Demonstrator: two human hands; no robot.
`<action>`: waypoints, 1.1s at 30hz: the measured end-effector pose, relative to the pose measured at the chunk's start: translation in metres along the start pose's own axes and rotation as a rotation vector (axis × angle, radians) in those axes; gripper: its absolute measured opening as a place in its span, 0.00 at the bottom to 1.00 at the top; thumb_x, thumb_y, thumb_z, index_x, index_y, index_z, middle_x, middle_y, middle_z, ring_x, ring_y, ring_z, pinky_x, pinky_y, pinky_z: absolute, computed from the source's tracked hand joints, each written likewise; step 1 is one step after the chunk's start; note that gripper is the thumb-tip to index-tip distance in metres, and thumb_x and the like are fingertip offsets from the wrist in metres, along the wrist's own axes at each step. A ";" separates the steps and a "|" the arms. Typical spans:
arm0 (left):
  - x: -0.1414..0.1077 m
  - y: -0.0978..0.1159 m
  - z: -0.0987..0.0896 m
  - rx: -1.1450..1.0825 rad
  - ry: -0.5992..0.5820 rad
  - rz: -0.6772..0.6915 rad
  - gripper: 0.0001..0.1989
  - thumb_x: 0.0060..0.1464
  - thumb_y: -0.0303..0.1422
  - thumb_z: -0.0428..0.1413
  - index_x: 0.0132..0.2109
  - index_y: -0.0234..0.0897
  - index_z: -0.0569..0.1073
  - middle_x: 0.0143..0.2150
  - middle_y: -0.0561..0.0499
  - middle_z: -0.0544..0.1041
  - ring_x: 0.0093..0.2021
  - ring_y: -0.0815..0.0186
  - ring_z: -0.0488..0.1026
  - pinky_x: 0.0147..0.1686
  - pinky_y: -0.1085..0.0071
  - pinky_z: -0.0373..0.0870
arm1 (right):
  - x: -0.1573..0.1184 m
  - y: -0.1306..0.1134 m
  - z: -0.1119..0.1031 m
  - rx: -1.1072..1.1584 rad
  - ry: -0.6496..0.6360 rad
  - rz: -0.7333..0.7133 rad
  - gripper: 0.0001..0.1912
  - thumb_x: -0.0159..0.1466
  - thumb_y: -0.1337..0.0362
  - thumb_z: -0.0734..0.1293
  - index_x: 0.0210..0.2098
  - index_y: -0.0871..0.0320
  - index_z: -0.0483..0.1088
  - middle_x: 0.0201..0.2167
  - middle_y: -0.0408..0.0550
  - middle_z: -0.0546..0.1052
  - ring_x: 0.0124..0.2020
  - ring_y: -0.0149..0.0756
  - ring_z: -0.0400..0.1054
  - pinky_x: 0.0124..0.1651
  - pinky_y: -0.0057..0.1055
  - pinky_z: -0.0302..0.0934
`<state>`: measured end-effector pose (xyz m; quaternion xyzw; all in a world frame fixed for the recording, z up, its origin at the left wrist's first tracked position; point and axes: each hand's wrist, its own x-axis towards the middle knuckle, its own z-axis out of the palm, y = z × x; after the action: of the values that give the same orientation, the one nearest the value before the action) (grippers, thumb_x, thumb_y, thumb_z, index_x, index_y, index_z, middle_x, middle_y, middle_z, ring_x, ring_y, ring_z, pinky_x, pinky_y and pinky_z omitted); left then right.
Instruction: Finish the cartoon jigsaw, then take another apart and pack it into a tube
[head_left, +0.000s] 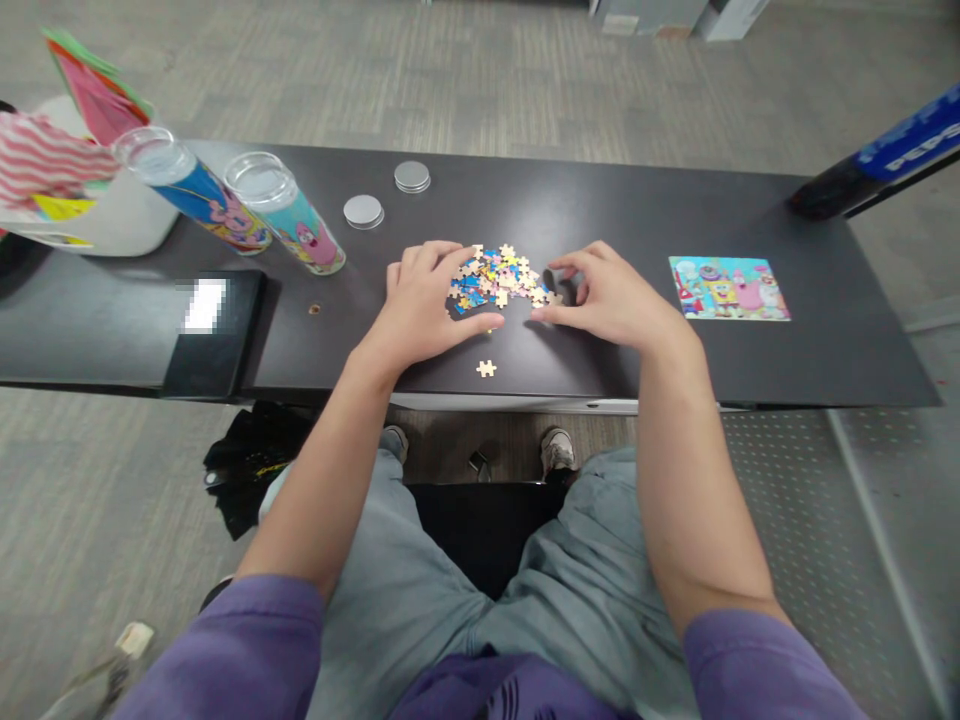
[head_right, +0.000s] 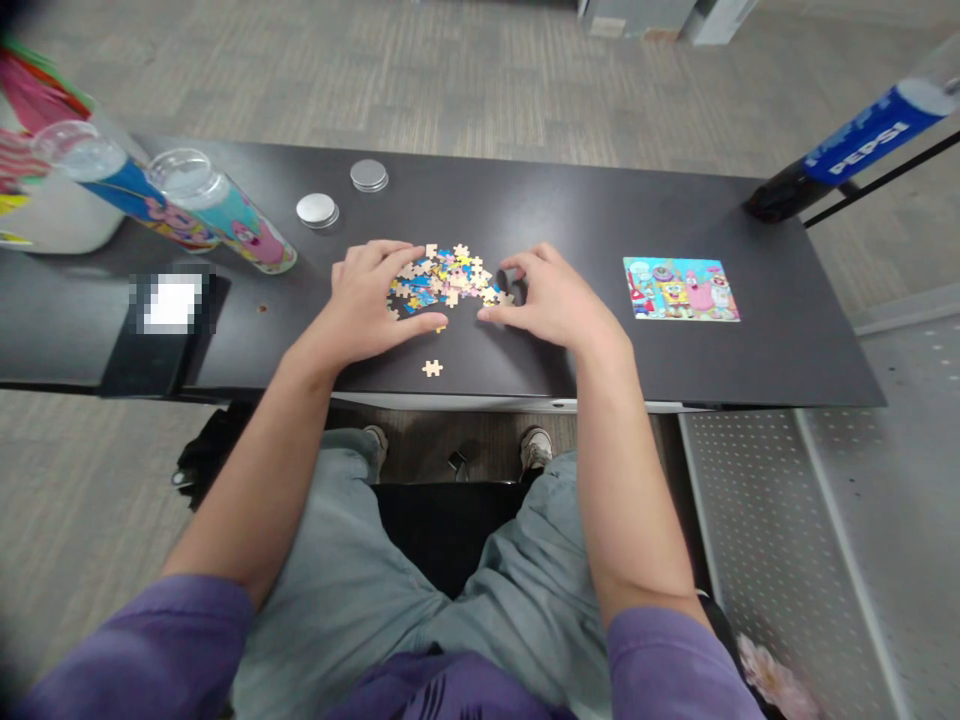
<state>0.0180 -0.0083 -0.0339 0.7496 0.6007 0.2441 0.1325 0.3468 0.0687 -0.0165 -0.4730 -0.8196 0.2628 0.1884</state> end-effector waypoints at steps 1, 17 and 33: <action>-0.001 0.003 0.003 0.008 -0.045 0.004 0.52 0.66 0.57 0.81 0.87 0.48 0.75 0.89 0.35 0.75 0.88 0.30 0.70 0.87 0.37 0.66 | -0.001 0.001 -0.001 -0.001 -0.027 0.019 0.39 0.62 0.42 0.93 0.65 0.52 0.90 0.63 0.62 0.84 0.50 0.63 0.84 0.69 0.71 0.83; 0.013 -0.003 -0.001 0.014 -0.095 0.114 0.29 0.79 0.43 0.67 0.81 0.47 0.81 0.79 0.38 0.84 0.77 0.40 0.81 0.79 0.42 0.75 | 0.002 -0.004 0.010 0.040 -0.050 -0.016 0.31 0.71 0.44 0.88 0.66 0.52 0.89 0.64 0.61 0.85 0.43 0.55 0.82 0.64 0.65 0.82; 0.034 -0.003 0.012 -0.060 -0.028 0.130 0.11 0.76 0.39 0.65 0.60 0.47 0.89 0.66 0.43 0.91 0.68 0.44 0.84 0.75 0.42 0.78 | 0.012 -0.006 0.023 0.088 -0.002 -0.091 0.14 0.77 0.47 0.82 0.46 0.46 0.81 0.51 0.54 0.87 0.46 0.56 0.79 0.59 0.56 0.79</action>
<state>0.0274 0.0264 -0.0381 0.7862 0.5411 0.2597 0.1474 0.3247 0.0710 -0.0304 -0.4261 -0.8281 0.2902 0.2201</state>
